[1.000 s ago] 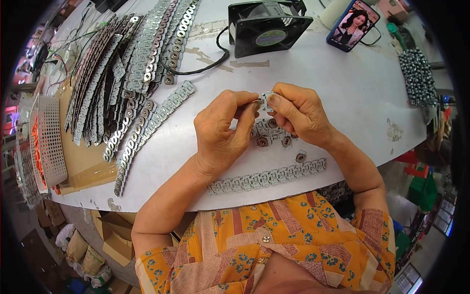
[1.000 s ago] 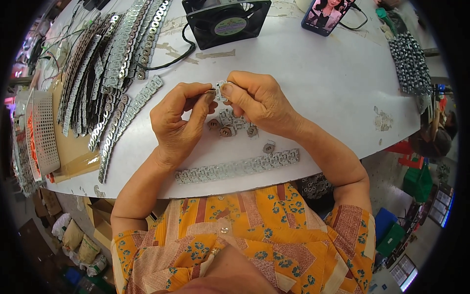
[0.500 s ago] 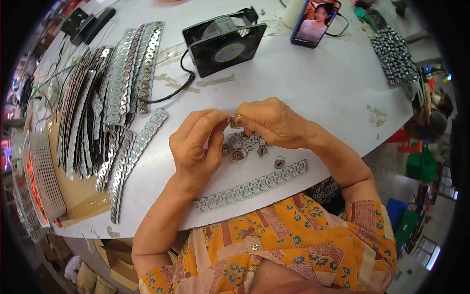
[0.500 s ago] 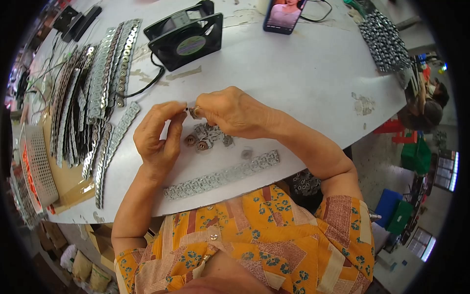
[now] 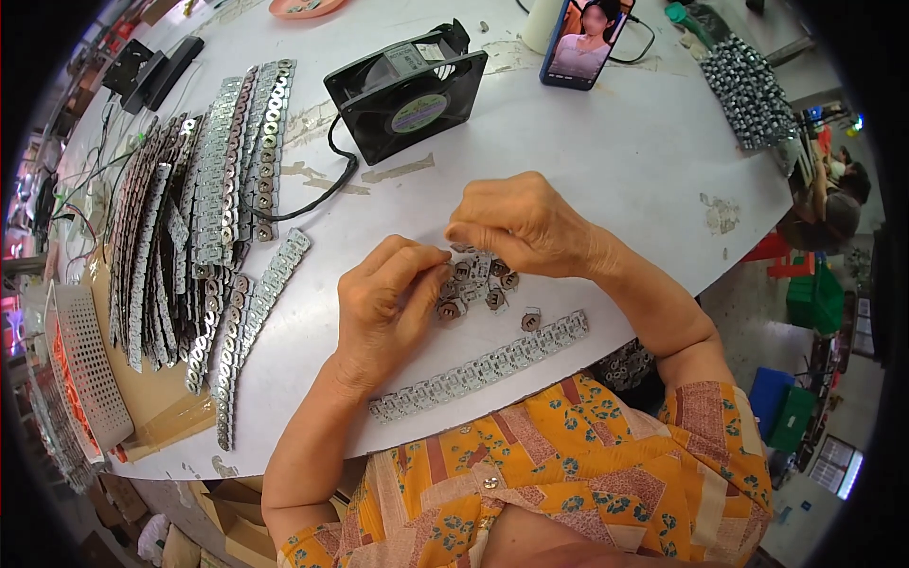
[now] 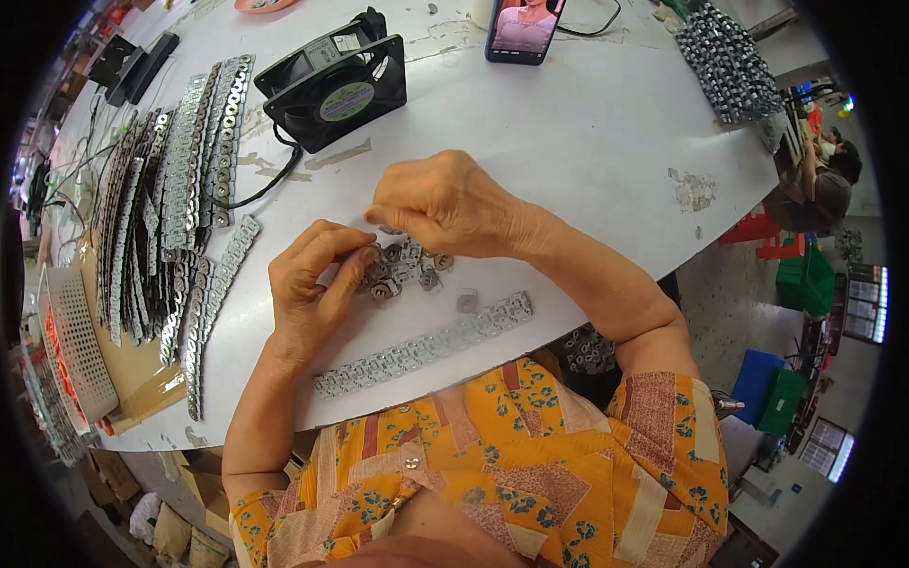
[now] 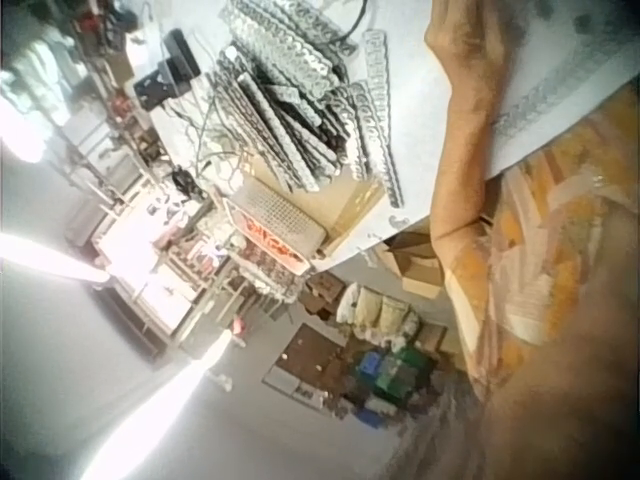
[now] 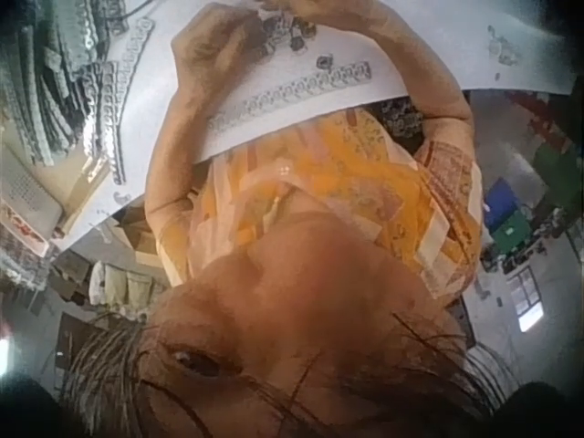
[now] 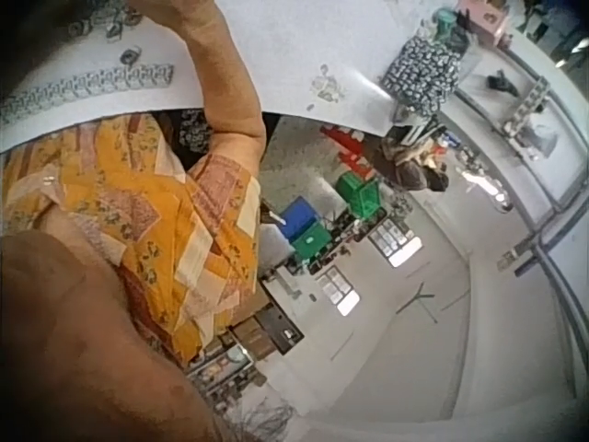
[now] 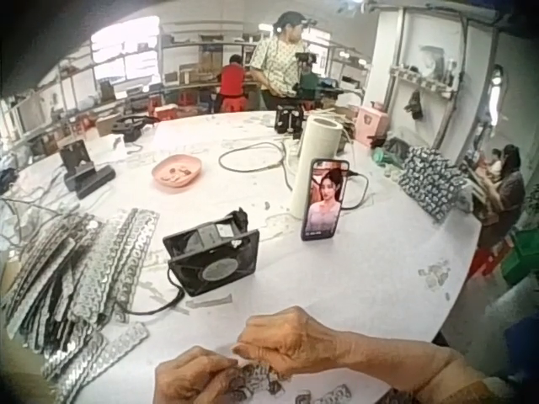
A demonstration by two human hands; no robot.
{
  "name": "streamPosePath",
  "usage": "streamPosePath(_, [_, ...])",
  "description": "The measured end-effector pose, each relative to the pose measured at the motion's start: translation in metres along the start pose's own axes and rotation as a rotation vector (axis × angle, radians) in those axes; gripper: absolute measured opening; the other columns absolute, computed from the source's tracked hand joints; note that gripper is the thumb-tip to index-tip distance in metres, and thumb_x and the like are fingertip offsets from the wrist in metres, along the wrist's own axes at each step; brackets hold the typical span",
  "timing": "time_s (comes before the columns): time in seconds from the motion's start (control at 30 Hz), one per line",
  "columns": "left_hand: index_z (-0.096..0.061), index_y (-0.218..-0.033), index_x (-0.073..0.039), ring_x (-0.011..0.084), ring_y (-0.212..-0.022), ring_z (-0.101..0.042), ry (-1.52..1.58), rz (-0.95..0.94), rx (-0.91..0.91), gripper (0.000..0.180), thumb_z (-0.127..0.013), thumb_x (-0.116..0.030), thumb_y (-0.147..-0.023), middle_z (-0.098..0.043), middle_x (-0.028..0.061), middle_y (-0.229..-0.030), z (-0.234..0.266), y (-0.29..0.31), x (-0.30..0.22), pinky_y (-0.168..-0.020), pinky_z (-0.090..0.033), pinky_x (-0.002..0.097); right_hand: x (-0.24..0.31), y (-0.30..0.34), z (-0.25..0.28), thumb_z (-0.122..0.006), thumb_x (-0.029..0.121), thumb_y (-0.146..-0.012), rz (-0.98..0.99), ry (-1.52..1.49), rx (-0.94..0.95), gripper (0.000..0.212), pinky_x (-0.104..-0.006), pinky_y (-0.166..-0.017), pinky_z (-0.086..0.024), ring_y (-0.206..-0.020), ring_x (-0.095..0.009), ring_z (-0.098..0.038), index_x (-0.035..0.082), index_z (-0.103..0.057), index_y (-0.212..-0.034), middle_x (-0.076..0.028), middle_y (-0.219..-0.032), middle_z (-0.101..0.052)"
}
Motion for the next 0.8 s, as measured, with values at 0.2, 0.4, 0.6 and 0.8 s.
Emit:
streamPosePath(0.2, [-0.072, -0.101, 0.004, 0.0097, -0.072, -0.068, 0.234, 0.148, -0.112, 0.008, -0.072, 0.003, -0.093, -0.072, 0.0057, -0.086, 0.012, 0.004, 0.022, -0.064, -0.057, 0.0235, -0.005, -0.001, -0.010, -0.071, 0.010, -0.097, -0.068, -0.140, 0.033, 0.013, -0.0329, -0.055, -0.046, -0.061, -0.019, -0.061, 0.000, -0.072, -0.088, -0.009, -0.073, -0.066])
streamPosePath(0.4, [-0.073, -0.103, 0.003, 0.0089, -0.077, -0.069, 0.585, 0.349, -0.117, 0.008, -0.070, -0.002, -0.098, -0.072, 0.0055, -0.087, 0.008, 0.007, 0.032, -0.068, -0.061, 0.0225, -0.023, 0.007, -0.012, -0.066, 0.019, -0.104, -0.379, -0.388, -0.045, 0.029, -0.0230, -0.048, -0.044, -0.058, -0.005, -0.058, 0.002, -0.071, -0.080, -0.001, -0.066, -0.065])
streamPosePath(0.6, [-0.074, -0.109, 0.004, 0.0118, -0.077, -0.072, 0.553, 0.280, -0.087, 0.014, -0.073, -0.004, -0.097, -0.073, 0.0064, -0.091, 0.008, 0.008, 0.030, -0.067, -0.063, 0.0248, -0.001, -0.003, -0.020, -0.065, 0.021, -0.105, -0.135, -0.217, 0.063, 0.030, -0.0226, -0.049, -0.045, -0.056, -0.006, -0.058, 0.001, -0.072, -0.083, -0.002, -0.065, -0.065])
streamPosePath(0.8, [-0.074, -0.111, 0.003, 0.0124, -0.079, -0.072, 0.583, 0.310, -0.135, 0.016, -0.071, -0.003, -0.098, -0.073, 0.0070, -0.094, 0.008, 0.010, 0.029, -0.068, -0.063, 0.0252, -0.008, -0.001, -0.028, -0.063, 0.023, -0.107, -0.232, -0.330, 0.067, 0.030, -0.0213, -0.047, -0.043, -0.052, -0.005, -0.056, 0.003, -0.071, -0.087, -0.001, -0.063, -0.063])
Point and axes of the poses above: each hand's wrist, its own y-axis away from the middle knuckle, its own z-axis out of the back of the hand, x = y × z, the point moved 10 cm from there along -y, towards the middle knuckle
